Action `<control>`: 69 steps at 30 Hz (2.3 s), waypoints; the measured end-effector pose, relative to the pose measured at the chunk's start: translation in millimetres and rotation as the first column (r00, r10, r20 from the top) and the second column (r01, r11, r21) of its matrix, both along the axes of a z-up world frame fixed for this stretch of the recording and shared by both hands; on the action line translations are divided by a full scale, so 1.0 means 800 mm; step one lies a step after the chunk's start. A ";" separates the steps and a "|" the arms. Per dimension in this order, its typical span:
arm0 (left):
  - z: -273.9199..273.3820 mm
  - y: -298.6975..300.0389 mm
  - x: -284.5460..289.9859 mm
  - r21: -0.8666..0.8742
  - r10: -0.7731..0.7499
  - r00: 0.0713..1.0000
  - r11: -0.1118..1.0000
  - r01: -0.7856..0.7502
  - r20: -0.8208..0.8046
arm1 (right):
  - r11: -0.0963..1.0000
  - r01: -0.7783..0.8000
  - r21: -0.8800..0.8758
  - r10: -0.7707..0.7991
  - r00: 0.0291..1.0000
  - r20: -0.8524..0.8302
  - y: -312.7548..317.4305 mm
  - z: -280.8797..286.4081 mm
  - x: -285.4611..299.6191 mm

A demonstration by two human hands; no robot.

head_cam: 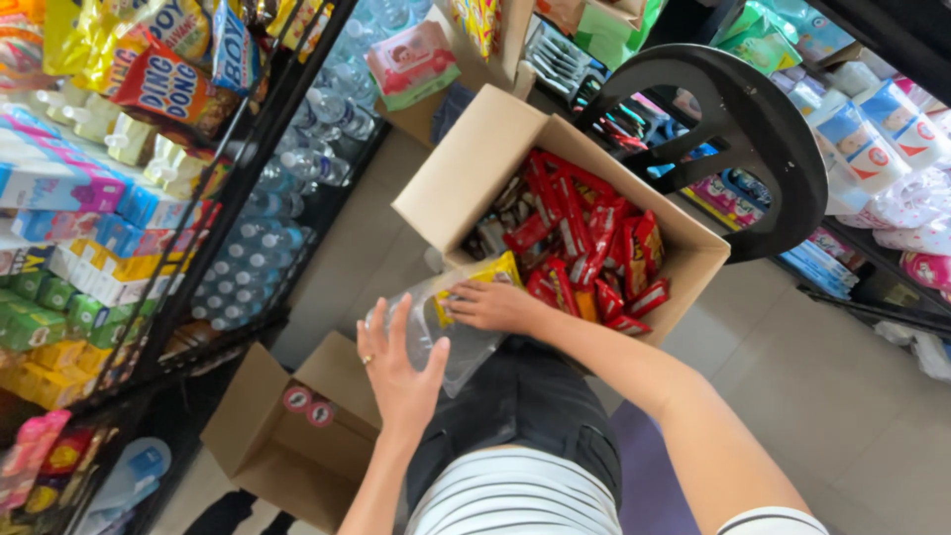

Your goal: The person removes stacks of packaged snacks from a cardboard box and places them onto a store shelf. They handle multiple snack packages, arranging them in a blue tray and on the shelf surface.

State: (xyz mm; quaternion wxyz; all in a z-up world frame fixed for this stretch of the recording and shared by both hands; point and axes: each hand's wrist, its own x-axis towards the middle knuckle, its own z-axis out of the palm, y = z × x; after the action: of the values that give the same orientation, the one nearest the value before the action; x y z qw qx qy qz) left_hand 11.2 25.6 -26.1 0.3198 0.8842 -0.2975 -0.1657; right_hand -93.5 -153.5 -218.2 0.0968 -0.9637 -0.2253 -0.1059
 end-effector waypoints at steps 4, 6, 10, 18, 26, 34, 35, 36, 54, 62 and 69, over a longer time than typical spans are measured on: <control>0.001 -0.002 0.003 0.006 0.000 1.000 1.000 0.000 -0.010 | 0.997 0.077 0.018 -0.077 0.997 -0.001 -0.006 0.043 -0.003; 0.002 -0.004 0.003 0.017 0.009 1.000 1.000 -0.009 -0.018 | 0.956 0.053 0.290 -0.054 0.999 -0.005 -0.014 0.080 -0.004; 0.004 -0.007 0.002 0.024 0.031 0.999 0.999 -0.031 -0.017 | 0.678 0.502 0.537 -0.448 0.861 -0.240 -0.088 0.086 -0.073; 0.014 0.005 0.005 0.037 0.007 0.999 0.999 -0.005 -0.051 | 0.034 0.999 -0.034 -0.783 0.005 -0.623 -0.284 -0.157 -0.287; 0.017 0.008 0.009 0.069 -0.009 0.997 0.997 0.014 -0.070 | -0.119 0.977 0.180 -0.683 0.051 -0.729 -0.220 -0.218 -0.258; 0.012 0.007 0.010 0.056 -0.003 0.996 0.998 0.008 -0.089 | 0.160 0.985 -0.067 -0.800 0.090 -0.594 -0.109 -0.154 -0.184; 0.013 0.007 0.009 0.057 -0.004 0.996 0.998 0.009 -0.086 | 0.126 0.991 0.052 -0.700 0.126 -0.703 -0.089 -0.157 -0.176; 0.013 0.004 0.009 0.053 -0.006 0.997 0.999 0.010 -0.080 | 0.077 0.983 0.166 -0.591 0.179 -0.787 -0.076 -0.161 -0.165; 0.015 0.001 0.013 0.055 -0.029 0.995 0.998 0.034 -0.094 | 0.437 0.686 -0.582 -0.794 -0.010 -0.608 -0.191 -0.090 -0.253; 0.014 -0.003 0.011 0.062 0.003 0.996 0.998 0.002 -0.092 | 0.497 0.716 -0.490 -0.586 -0.140 -0.798 -0.203 -0.180 -0.336; 0.015 0.001 0.007 0.078 0.012 0.996 0.997 -0.005 -0.088 | -0.870 0.443 0.217 -0.255 -0.028 -0.966 -0.237 -0.239 -0.200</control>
State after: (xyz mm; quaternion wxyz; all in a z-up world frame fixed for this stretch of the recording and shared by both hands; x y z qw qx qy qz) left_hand 16.5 26.6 -14.2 0.2985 0.8891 -0.2727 -0.2146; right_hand -253.2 -343.0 -409.2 0.5935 -0.3409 0.7083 -0.1729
